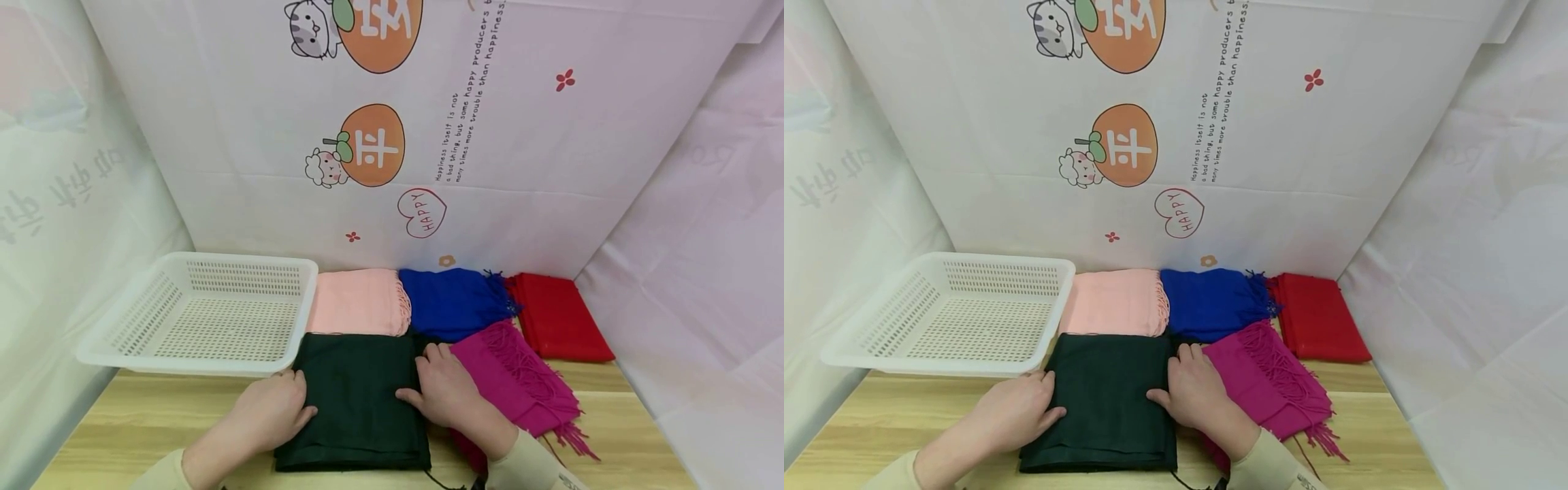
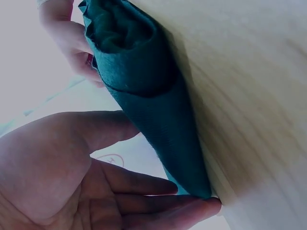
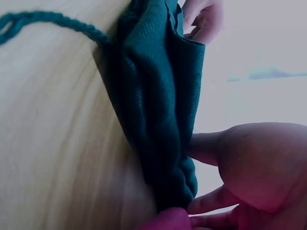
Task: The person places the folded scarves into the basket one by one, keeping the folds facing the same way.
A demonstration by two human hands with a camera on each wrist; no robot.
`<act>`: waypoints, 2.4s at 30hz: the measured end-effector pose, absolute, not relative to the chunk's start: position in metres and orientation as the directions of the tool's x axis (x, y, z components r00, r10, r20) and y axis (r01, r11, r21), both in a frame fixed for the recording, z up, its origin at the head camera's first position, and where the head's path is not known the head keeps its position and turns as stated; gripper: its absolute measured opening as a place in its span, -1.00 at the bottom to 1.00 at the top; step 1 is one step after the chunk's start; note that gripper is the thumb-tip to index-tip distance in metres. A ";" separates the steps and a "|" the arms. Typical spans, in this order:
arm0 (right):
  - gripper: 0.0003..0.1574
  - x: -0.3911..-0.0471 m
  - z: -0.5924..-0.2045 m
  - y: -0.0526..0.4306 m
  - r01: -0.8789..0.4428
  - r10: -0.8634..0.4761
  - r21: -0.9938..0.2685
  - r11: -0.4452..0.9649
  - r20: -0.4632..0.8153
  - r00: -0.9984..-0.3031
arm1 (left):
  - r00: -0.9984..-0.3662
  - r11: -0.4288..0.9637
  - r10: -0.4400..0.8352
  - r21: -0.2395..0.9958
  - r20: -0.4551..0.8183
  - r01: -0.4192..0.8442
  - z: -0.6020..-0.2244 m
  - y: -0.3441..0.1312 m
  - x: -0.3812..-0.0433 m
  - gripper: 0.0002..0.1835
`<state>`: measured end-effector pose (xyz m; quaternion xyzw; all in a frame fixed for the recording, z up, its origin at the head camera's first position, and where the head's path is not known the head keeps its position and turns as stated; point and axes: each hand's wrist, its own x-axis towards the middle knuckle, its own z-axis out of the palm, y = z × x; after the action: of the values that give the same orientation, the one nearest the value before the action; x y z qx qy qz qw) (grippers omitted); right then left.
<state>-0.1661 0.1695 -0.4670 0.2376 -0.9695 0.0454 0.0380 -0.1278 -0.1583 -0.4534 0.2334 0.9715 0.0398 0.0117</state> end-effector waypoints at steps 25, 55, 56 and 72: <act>-0.14 -0.161 -0.476 0.153 -0.364 -0.368 -0.236 0.901 0.024 -0.929 | -0.906 0.904 0.423 0.085 -0.026 0.419 -0.457 -0.151 -0.133 -0.27; -0.04 -0.159 -0.477 0.141 -0.331 -0.330 -0.199 0.922 0.042 -0.943 | -0.933 0.919 0.361 0.174 -0.008 0.354 -0.463 -0.138 -0.136 -0.26; -0.04 -0.158 -0.477 0.141 -0.331 -0.330 -0.200 0.922 0.038 -0.943 | -0.932 0.917 0.361 0.181 -0.006 0.354 -0.464 -0.137 -0.136 -0.25; 0.02 -0.164 -0.479 0.139 -0.320 -0.342 -0.351 0.880 0.000 -0.940 | -0.956 0.926 0.288 0.267 -0.050 0.265 -0.460 -0.132 -0.141 -0.14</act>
<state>-0.1639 0.1392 -0.4795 0.1706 -0.9691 0.1755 -0.0311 -0.1415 -0.1318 -0.4595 0.1412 0.9805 0.1297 0.0441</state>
